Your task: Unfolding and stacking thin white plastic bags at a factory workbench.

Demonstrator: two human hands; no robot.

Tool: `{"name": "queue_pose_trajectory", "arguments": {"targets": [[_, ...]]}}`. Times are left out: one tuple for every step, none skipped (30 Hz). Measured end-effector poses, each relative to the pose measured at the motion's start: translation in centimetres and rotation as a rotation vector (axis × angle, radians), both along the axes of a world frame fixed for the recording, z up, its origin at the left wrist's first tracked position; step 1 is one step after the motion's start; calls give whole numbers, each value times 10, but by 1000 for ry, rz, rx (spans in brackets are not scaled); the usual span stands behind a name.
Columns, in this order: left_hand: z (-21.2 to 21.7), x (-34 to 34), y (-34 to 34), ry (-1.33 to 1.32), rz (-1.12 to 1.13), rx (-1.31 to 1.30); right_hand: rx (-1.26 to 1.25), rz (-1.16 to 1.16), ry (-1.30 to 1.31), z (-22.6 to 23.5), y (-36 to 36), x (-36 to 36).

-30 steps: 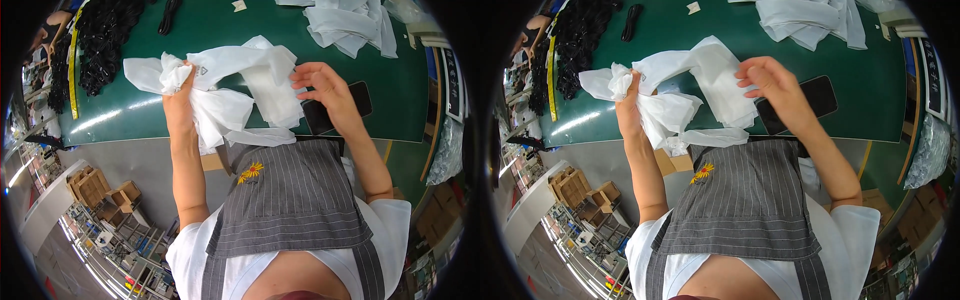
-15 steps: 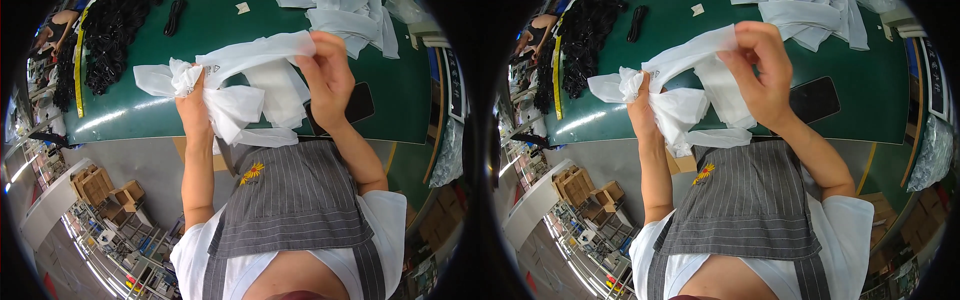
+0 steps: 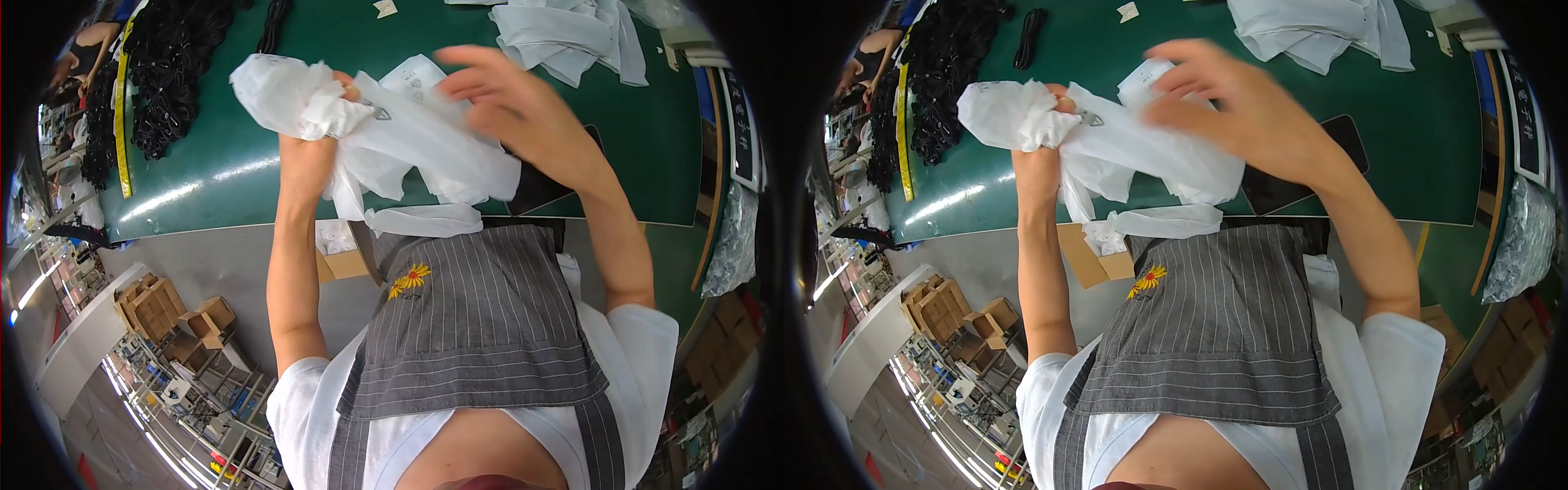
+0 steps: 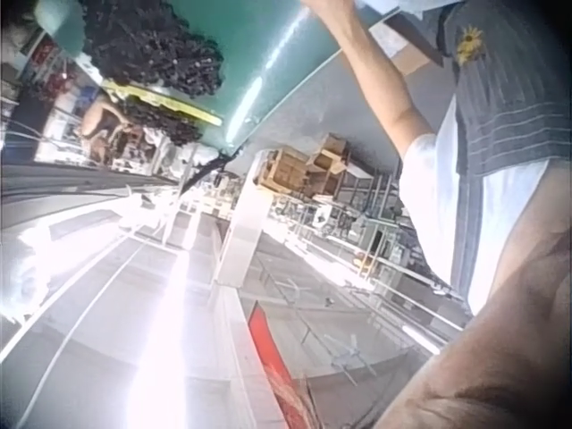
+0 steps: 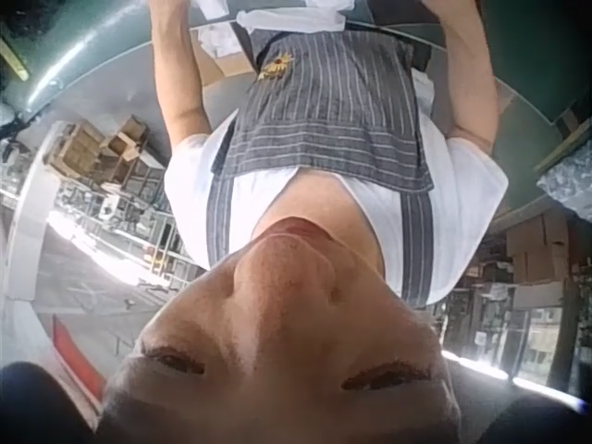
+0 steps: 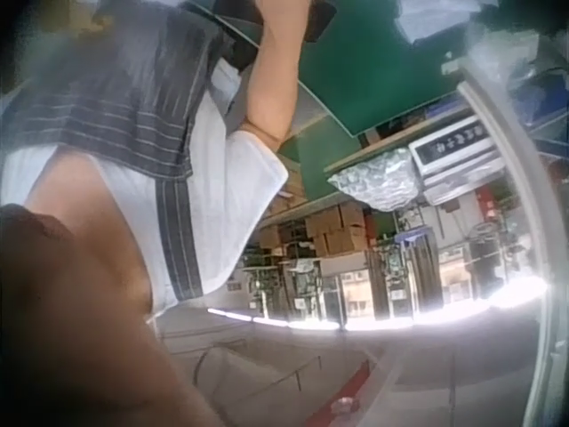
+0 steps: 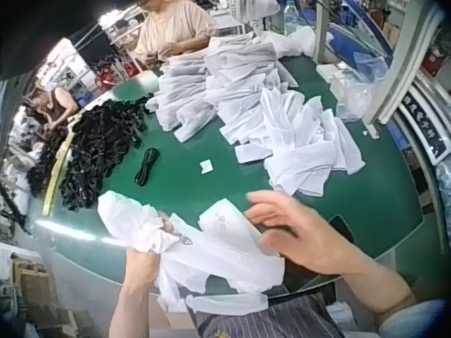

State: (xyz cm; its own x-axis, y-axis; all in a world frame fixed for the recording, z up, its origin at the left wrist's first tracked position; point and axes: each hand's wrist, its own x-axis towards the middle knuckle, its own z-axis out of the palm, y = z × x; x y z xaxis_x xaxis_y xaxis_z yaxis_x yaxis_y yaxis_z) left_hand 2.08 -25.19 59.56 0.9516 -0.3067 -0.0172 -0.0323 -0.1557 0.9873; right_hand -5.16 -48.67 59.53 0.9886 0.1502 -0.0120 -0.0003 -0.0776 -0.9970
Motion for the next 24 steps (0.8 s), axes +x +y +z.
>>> {"name": "queue_pose_trajectory", "arguments": {"targets": [[1, -1, -1, 1, -64, 30, -29, 126, 28, 1, 12, 11], [2, -1, -3, 1, -73, 29, -29, 244, 32, 1, 22, 23], [3, -1, -4, -45, -88, 51, -130, 337, 73, 3, 25, 31], [3, -1, -2, -92, -85, 76, -229, 447, 110, 2, 28, 37], [4, 0, 0, -92, -76, 77, -229, 456, 109, -1, 25, 36], [5, 2, 4, -109, -63, 81, -183, 490, 183, -9, 16, 30], [5, 4, 8, -127, -48, 87, -137, 525, 256, -17, 7, 24], [5, 7, 9, -124, -44, 85, -31, 496, 428, -23, -4, 11], [3, 8, 13, -119, -46, 110, 79, 472, 598, -28, -12, -3], [1, 10, 12, -111, -60, 128, 78, 472, 603, -28, -20, -13], [1, 10, 12, -107, -56, 128, 92, 497, 676, -28, -26, -21], [1, 9, 10, -50, -49, 122, 107, 521, 748, -28, -29, -25], [1, 9, 7, 8, -49, 112, 108, 515, 752, -26, -29, -25], [0, 9, 5, 11, -54, 111, 0, 415, 519, -24, -28, -22], [0, 10, 3, 28, -86, 87, -105, 313, 285, -21, -25, -18], [0, 11, 1, 44, -121, 60, -108, 305, 287, -16, -22, -12], [0, 13, -3, 42, -129, 59, -19, 269, 284, -11, -17, -4], [0, 15, -7, 24, -138, 47, 69, 234, 280, -7, -10, 2], [0, 15, -9, 7, -142, 35, 70, 233, 278, -6, -1, 8], [1, 15, -10, 7, -144, 35, 12, 256, 248, -5, 9, 12], [2, 15, -11, 7, -124, 39, -45, 279, 219, -6, 13, 13], [4, 14, -9, 5, -97, 45, -44, 286, 217, -9, 15, 12], [4, 15, -7, 4, -91, 46, -2, 380, 311, -12, 15, 10], [3, 17, -5, -41, -105, 51, 40, 473, 406, -17, 14, 7]]}}
